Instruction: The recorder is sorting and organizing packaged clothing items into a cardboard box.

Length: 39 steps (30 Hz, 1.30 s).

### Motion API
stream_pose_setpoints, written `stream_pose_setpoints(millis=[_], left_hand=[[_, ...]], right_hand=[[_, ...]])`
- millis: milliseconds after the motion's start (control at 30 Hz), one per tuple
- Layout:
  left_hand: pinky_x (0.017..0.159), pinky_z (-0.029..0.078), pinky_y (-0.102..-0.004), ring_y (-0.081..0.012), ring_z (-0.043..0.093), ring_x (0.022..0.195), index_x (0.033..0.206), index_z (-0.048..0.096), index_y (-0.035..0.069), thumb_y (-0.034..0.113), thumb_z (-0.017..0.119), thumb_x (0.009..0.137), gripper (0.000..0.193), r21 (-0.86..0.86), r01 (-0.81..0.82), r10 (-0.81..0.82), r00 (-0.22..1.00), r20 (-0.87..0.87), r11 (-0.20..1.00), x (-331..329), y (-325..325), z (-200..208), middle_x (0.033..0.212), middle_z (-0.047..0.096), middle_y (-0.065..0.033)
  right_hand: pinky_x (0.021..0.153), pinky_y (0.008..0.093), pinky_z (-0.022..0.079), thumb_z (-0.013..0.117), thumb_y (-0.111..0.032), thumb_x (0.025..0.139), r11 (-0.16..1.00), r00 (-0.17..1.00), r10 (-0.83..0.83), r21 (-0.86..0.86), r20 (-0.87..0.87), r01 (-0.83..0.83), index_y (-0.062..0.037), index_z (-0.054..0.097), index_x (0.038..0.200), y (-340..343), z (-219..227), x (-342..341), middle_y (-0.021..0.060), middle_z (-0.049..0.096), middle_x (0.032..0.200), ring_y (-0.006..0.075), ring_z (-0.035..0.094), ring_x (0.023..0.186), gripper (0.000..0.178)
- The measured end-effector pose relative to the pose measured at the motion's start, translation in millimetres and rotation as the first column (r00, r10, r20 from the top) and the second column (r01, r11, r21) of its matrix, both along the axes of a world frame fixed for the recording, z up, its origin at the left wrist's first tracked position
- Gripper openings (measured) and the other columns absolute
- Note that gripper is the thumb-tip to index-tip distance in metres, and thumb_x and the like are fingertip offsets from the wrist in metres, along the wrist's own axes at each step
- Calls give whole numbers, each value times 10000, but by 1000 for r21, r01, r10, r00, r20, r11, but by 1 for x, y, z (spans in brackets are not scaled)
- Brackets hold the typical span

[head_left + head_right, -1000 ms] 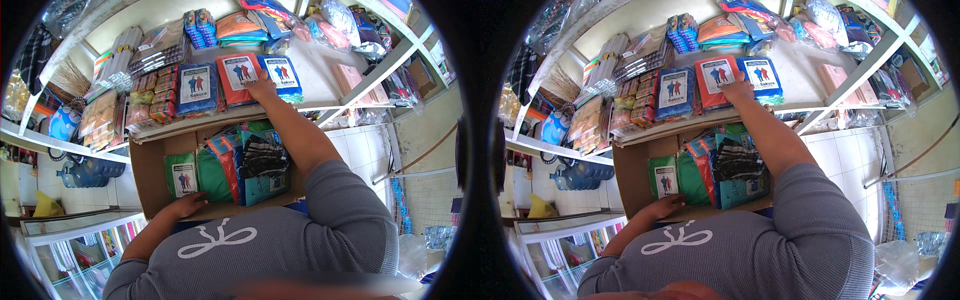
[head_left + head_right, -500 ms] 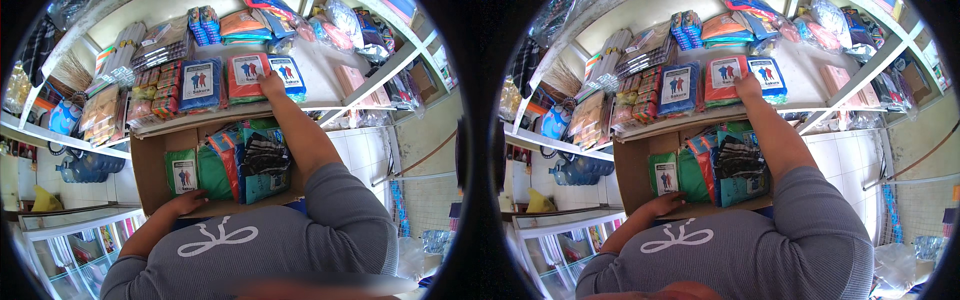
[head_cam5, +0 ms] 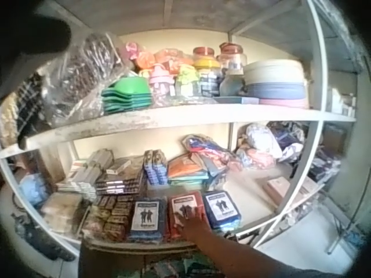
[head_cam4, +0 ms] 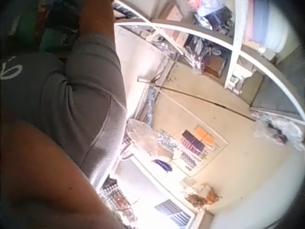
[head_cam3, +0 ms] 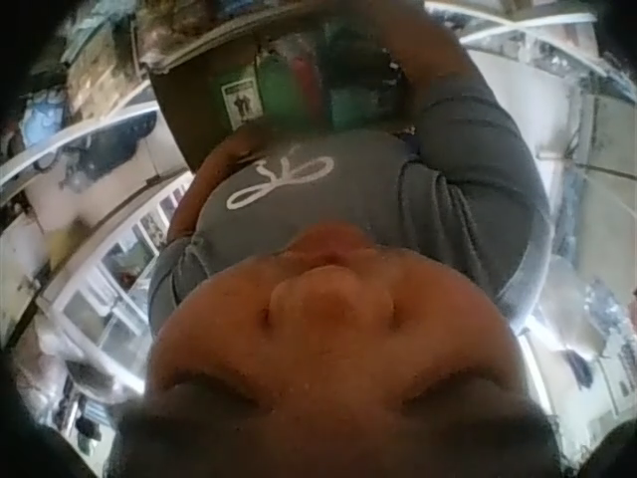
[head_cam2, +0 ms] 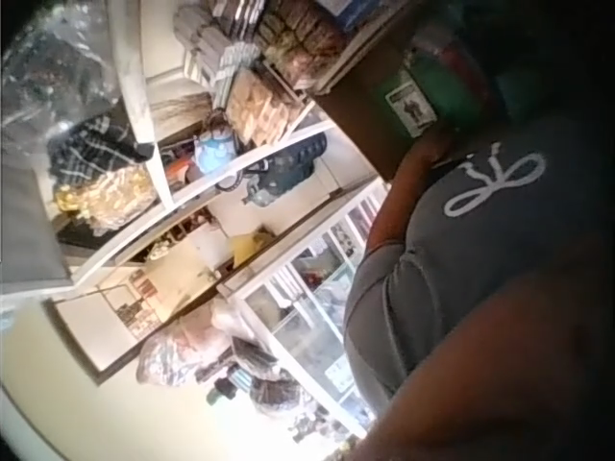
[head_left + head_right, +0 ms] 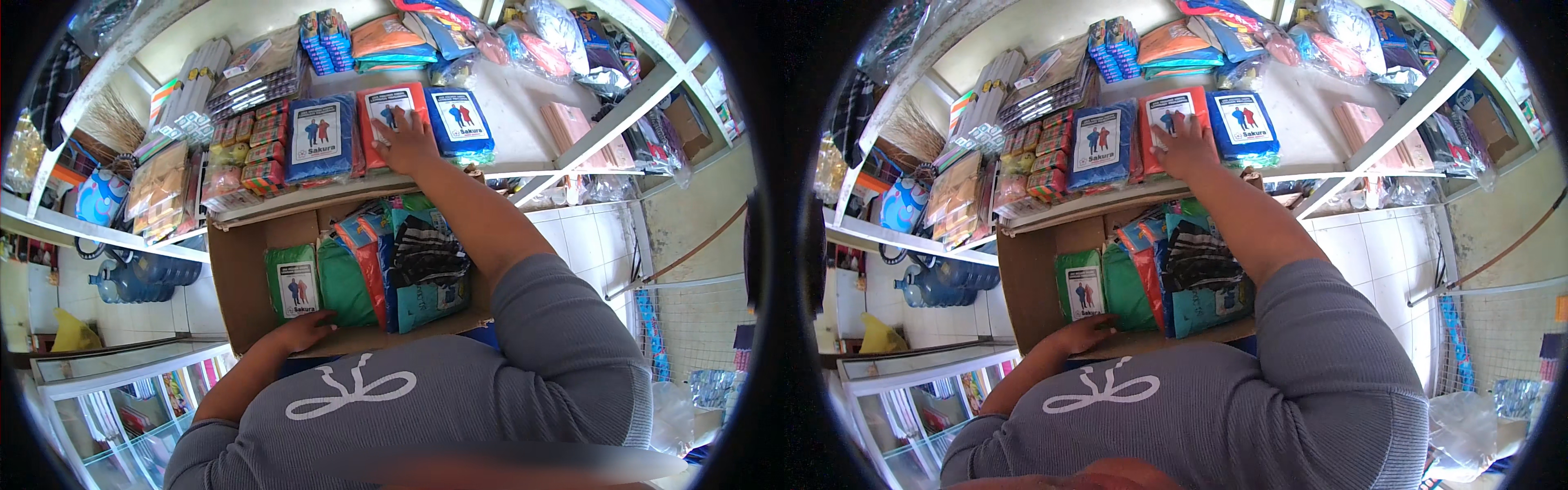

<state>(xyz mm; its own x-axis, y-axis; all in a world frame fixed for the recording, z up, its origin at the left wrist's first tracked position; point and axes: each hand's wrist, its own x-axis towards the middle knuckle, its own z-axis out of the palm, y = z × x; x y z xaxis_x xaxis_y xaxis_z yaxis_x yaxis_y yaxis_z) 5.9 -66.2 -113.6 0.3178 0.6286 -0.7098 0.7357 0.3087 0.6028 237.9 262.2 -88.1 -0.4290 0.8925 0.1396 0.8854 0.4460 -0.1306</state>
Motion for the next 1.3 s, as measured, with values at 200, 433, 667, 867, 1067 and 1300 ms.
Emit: stream_pose_setpoints(millis=[200,433,667,867,1067,1300], left_hand=[[1049,354,-371,-343,475,1247,1367,442,64,422,515,925,574,-1,-25,25,999,-21,1000,-3,-8,-5,1335,501,-218],[1073,326,-372,-346,446,1275,1369,441,61,442,497,927,586,-36,-14,13,999,-39,999,-4,-6,-6,1358,476,-224],[1072,324,-373,-344,446,1274,1364,444,49,449,495,924,597,-8,40,-40,999,-34,999,-3,1,-12,1354,479,-226],[1068,328,-373,-342,448,1273,1364,442,49,453,499,921,602,-15,43,-43,999,-25,999,-5,1,-15,1354,480,-224],[1064,334,-376,-342,449,1273,1365,441,53,449,500,921,598,-26,-4,3,999,-37,1000,-6,-8,-15,1352,484,-219],[1055,345,-378,-344,464,1257,1364,448,64,441,511,917,587,-76,-42,39,998,-39,996,1,-2,1,1335,498,-225]], right_hand=[[1088,599,219,360,-591,918,984,998,44,-176,41,-36,-358,262,1462,4,-1,-11,65,87,1572,395,118,1417,599],[981,461,417,605,-647,758,690,650,-724,-276,-231,669,-64,582,1210,88,6,84,139,461,1328,311,438,1247,737],[937,386,432,693,-624,669,711,853,-521,-575,-45,404,-16,601,1198,123,-66,187,193,588,1199,274,567,1081,811],[756,401,521,726,-243,749,555,262,-789,-827,-556,-86,34,653,1008,119,-44,180,169,679,973,259,658,835,386],[832,421,486,644,-223,870,823,497,-185,142,-848,549,1,437,1219,69,68,102,228,649,1016,352,641,948,464],[817,367,494,646,-84,838,744,-108,-640,-579,-761,-332,39,567,1140,67,22,51,137,645,1007,252,614,851,335]])
